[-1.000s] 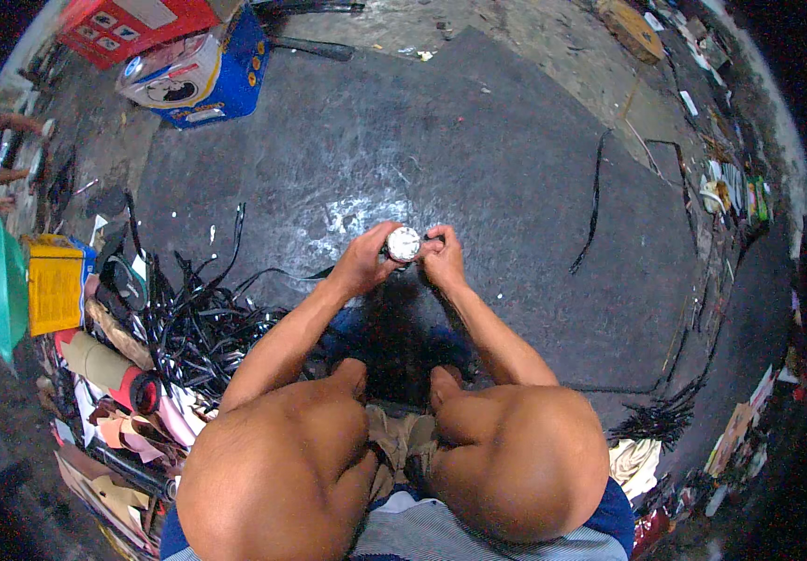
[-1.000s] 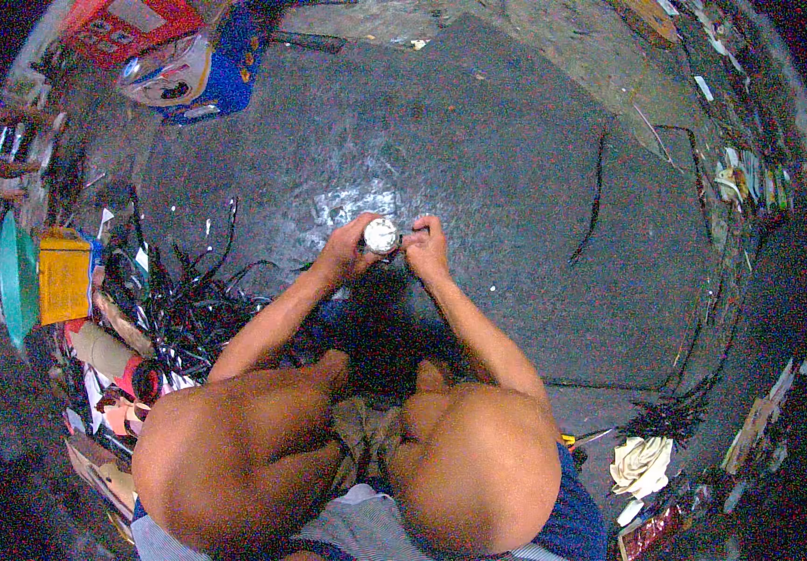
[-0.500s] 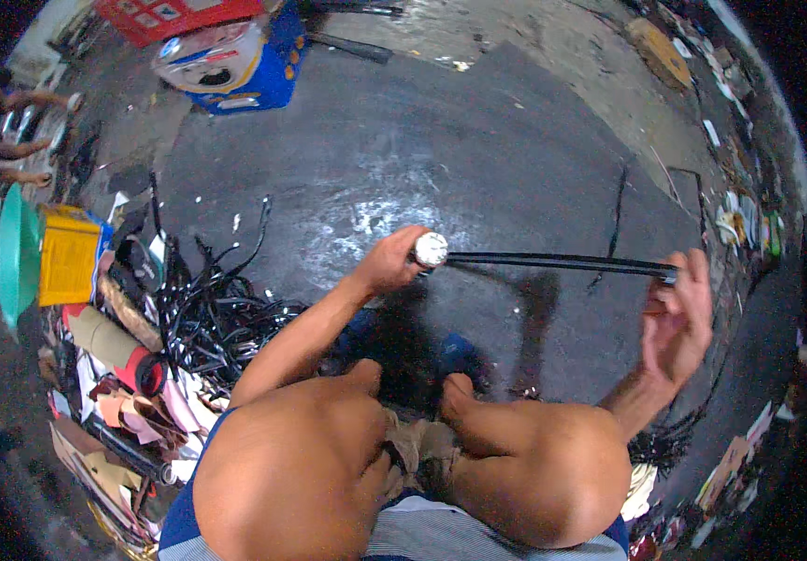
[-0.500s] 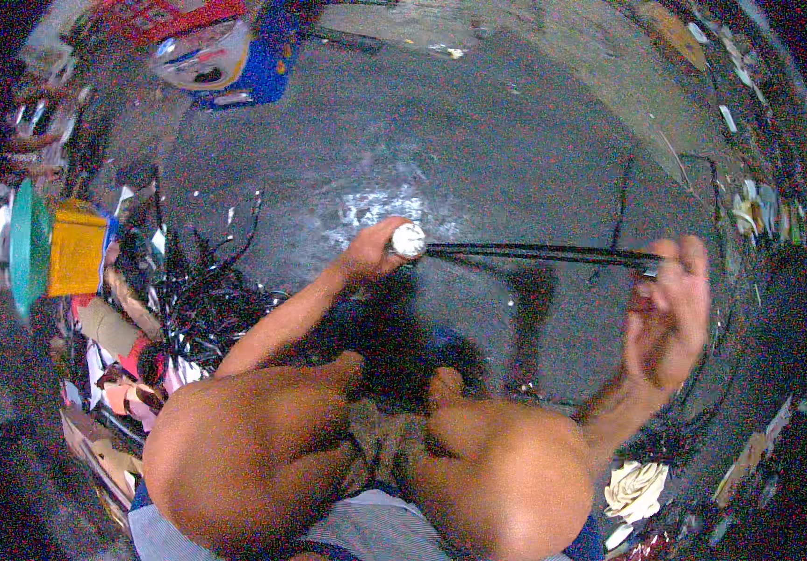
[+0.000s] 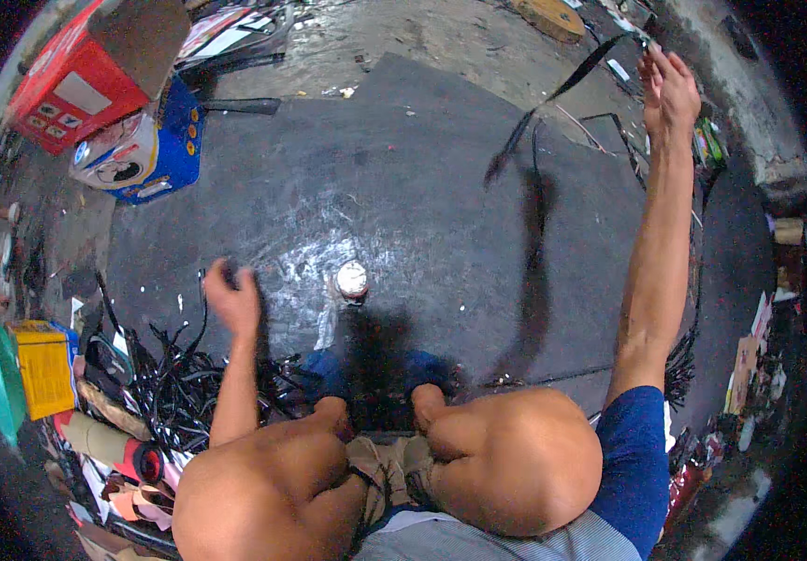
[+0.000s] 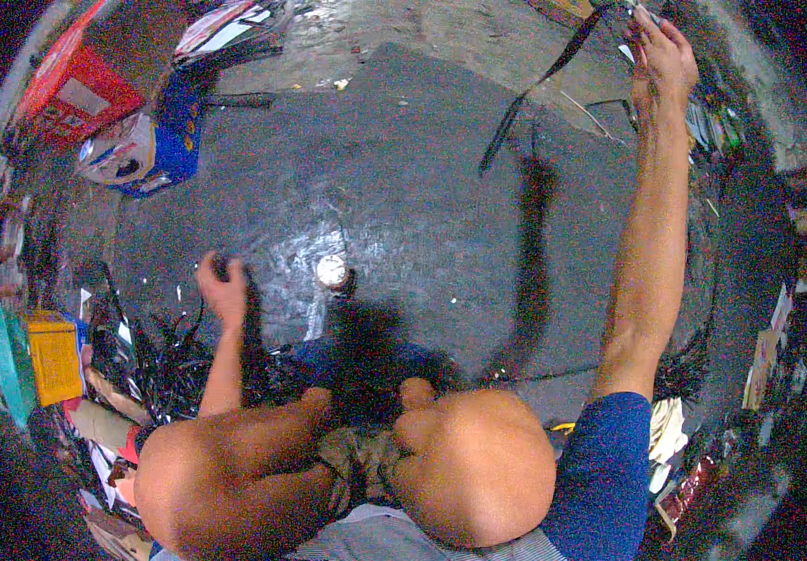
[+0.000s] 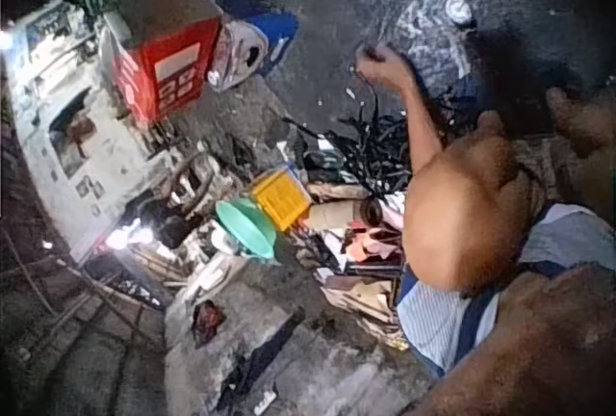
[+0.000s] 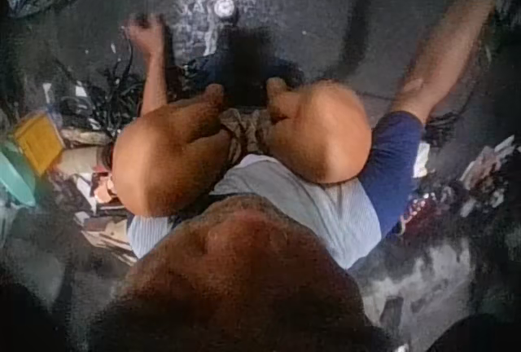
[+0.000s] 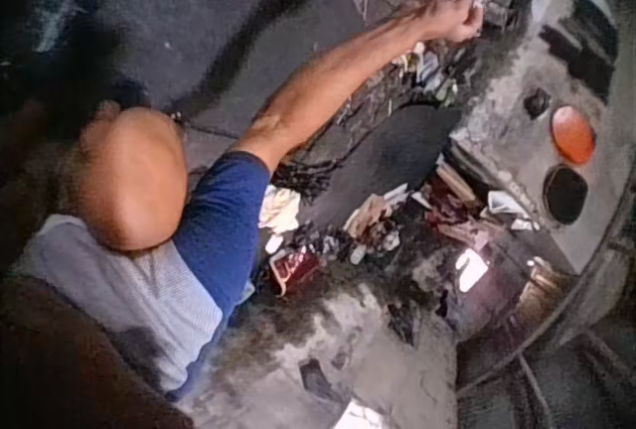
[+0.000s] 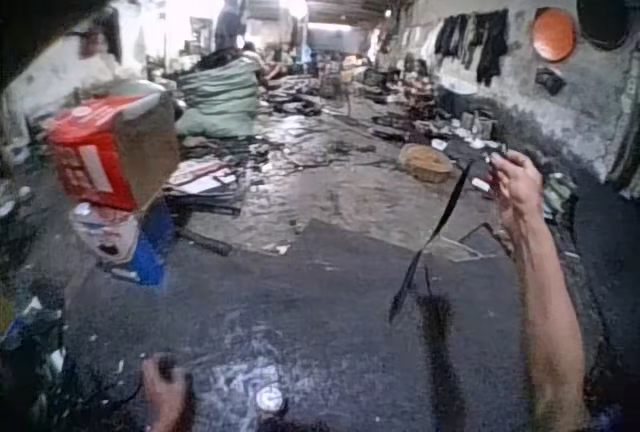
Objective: The person sits on the floor and repeatedly picks up black cables, dips them into a small container of white paste, and lays them out on the floor. The person handles the cables one at a time and arranges them in rows.
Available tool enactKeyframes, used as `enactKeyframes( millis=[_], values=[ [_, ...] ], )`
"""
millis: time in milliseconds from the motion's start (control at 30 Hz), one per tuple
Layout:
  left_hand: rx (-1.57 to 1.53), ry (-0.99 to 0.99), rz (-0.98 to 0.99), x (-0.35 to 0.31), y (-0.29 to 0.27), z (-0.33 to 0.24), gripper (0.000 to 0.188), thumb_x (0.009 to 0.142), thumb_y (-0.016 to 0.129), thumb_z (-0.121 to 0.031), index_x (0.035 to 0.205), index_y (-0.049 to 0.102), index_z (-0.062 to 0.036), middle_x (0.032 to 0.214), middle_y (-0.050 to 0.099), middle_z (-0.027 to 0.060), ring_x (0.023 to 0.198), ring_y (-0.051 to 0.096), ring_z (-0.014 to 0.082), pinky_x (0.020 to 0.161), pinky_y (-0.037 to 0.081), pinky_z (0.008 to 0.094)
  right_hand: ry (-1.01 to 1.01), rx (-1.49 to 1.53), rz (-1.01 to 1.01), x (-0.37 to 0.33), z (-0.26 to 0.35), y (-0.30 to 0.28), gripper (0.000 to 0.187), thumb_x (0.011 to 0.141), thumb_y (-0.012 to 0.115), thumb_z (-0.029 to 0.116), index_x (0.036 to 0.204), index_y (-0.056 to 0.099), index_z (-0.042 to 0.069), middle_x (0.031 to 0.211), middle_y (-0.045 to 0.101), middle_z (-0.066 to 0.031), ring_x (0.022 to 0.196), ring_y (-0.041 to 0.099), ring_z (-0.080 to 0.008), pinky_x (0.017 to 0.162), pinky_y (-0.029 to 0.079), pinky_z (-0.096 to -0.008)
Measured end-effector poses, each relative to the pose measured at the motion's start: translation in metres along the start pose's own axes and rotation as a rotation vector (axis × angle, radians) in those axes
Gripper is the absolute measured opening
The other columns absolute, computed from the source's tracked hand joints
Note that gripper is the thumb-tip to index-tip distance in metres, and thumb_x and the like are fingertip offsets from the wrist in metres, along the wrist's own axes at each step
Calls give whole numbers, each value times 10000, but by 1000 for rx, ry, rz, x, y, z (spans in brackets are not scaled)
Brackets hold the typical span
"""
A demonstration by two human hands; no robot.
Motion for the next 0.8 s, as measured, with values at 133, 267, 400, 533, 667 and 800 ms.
enactKeyframes(
  millis=[133, 267, 400, 533, 667, 800],
  values=[
    [406, -224, 31, 28, -43, 99, 482, 779, 789, -200, 1173, 615, 16, 1181, 605, 239, 1125, 566, 427, 963, 466, 481, 106, -85, -14, -65, -43, -47, 156, 898, 761, 109, 839, 618, 86, 804, 636, -24, 698, 595, -131, 666, 509, -269],
    [150, -210, 234, 33, -48, 142, 353, 737, 777, -104, 1038, 614, -19, 864, 646, 125, 829, 647, 276, 793, 514, 393, 427, -157, -168, -182, -139, -97, 177, 929, 699, 113, 815, 563, 107, 746, 596, -39, 636, 578, -177, 562, 476, -323],
    [282, -279, 274, 43, -42, 134, 188, 704, 752, -50, 836, 622, -20, 732, 644, 85, 672, 630, 221, 688, 518, 369, 646, -176, -369, -315, -213, -139, 269, 881, 704, 103, 732, 481, 111, 627, 546, -41, 526, 541, -180, 489, 393, -315],
    [346, -151, 173, 30, -64, 129, 144, 754, 696, -139, 791, 616, -26, 745, 657, 162, 697, 658, 367, 673, 515, 434, 925, -567, -364, -418, -231, -120, 252, 826, 806, 152, 846, 572, 60, 705, 651, -62, 545, 609, -165, 488, 484, -313],
    [258, 216, 182, 12, -35, 70, 150, 815, 622, -166, 772, 592, -26, 756, 598, 171, 739, 611, 413, 652, 471, 493, 656, -604, 264, -481, -236, -64, 513, 756, 854, 187, 1150, 560, 41, 902, 677, -72, 732, 641, -133, 674, 549, -296],
    [47, 260, 487, -16, 0, -29, 155, 814, 624, -154, 732, 581, -29, 726, 604, 185, 654, 609, 393, 605, 465, 472, 288, -619, 711, -474, -178, 60, 645, 727, 864, 178, 1279, 553, 53, 1176, 599, -135, 931, 636, -237, 811, 539, -355]
  ],
)
Point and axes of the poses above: each hand's wrist, its own x-axis towards the middle knuckle, its own y-axis out of the palm, z = x × y, the point moved 2 cm from there along x, towards the middle knuckle
